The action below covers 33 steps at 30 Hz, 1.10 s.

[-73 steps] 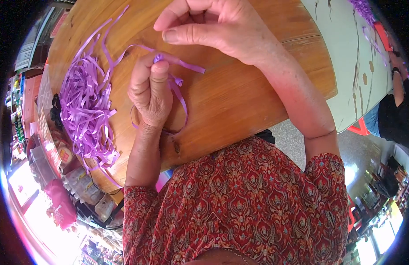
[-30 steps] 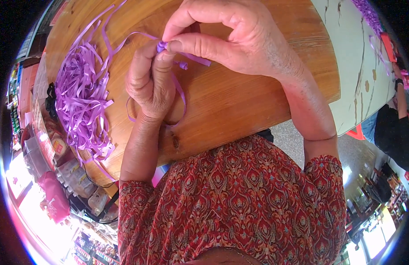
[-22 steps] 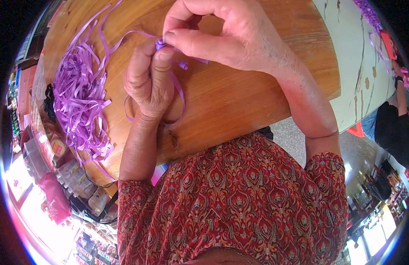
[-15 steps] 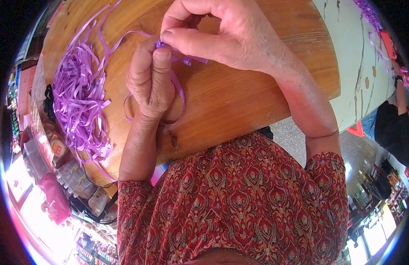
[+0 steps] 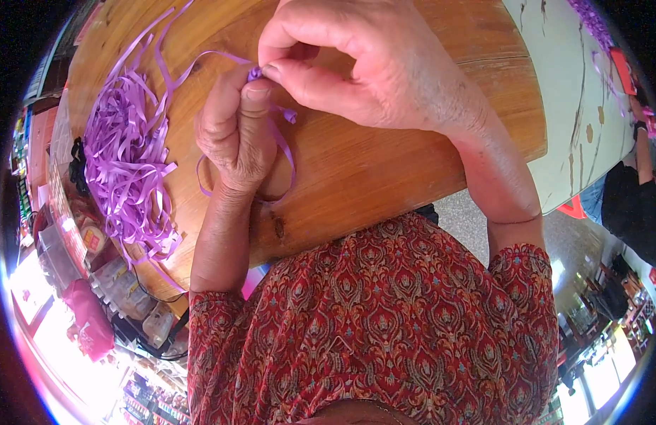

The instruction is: The person rolls purple ribbons into small decorative shapes one by one, adding them to a pile on the table. They then pick up a long purple ribbon and tie it into a loop.

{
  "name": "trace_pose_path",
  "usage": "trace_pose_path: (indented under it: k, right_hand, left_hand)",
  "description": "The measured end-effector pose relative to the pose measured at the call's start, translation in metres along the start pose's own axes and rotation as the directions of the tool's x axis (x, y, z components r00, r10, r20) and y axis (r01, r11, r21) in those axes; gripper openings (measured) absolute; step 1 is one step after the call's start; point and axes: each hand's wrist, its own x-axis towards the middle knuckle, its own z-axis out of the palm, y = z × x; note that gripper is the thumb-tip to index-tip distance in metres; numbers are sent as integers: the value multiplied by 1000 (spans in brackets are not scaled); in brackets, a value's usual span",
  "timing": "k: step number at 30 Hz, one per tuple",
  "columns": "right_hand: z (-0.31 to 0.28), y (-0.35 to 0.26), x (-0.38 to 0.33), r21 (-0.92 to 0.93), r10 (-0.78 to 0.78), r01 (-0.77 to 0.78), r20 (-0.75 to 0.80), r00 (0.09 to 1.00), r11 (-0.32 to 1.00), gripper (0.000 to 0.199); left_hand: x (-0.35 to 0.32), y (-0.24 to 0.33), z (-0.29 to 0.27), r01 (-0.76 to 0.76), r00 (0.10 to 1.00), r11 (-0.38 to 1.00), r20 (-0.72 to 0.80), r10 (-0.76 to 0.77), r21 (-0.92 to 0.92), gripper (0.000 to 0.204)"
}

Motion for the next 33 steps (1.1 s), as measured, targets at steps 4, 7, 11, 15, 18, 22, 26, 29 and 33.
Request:
trace_pose_path:
  k: [4, 7, 11, 15, 18, 22, 26, 29, 33]
  right_hand:
    - [22, 47, -2, 271, -302, 333, -150, 941, 903, 7]
    - [27, 58, 5, 296, -531, 598, -279, 800, 745, 5]
    - [-7, -5, 2, 246, 219, -245, 128, 967, 938, 3]
    - [25, 63, 3, 216, -556, 607, -256, 791, 765, 6]
    - [26, 65, 3, 33, -623, 654, -270, 734, 756, 9]
    - [27, 63, 5, -65, -655, 666, -273, 704, 743, 12]
    - [31, 62, 6, -42, -625, 646, -308, 717, 762, 13]
    - [32, 61, 6, -27, -585, 615, -347, 733, 788, 15]
    - [25, 44, 7, 42, -552, 608, -371, 746, 793, 17]
  left_hand:
    - [3, 0, 4, -67, 998, 997, -6, 67, 32, 6]
    - [3, 1, 2, -85, 996, 995, 2, 85, 45, 6]
    - [2, 1, -2, -135, 990, 978, 49, 129, 158, 6]
    - [2, 2, 2, -67, 997, 992, 54, 62, 106, 6]
    - [1, 1, 2, -111, 993, 989, 40, 107, 98, 5]
    - [-1, -2, 3, 0, 1000, 1000, 16, 0, -15, 5]
    - [-4, -1, 6, 92, 995, 979, -19, -97, -181, 9]
    - [-2, -1, 5, 83, 996, 975, -20, -89, -208, 11]
    - [-3, -3, 3, 59, 998, 980, -18, -63, -190, 11]
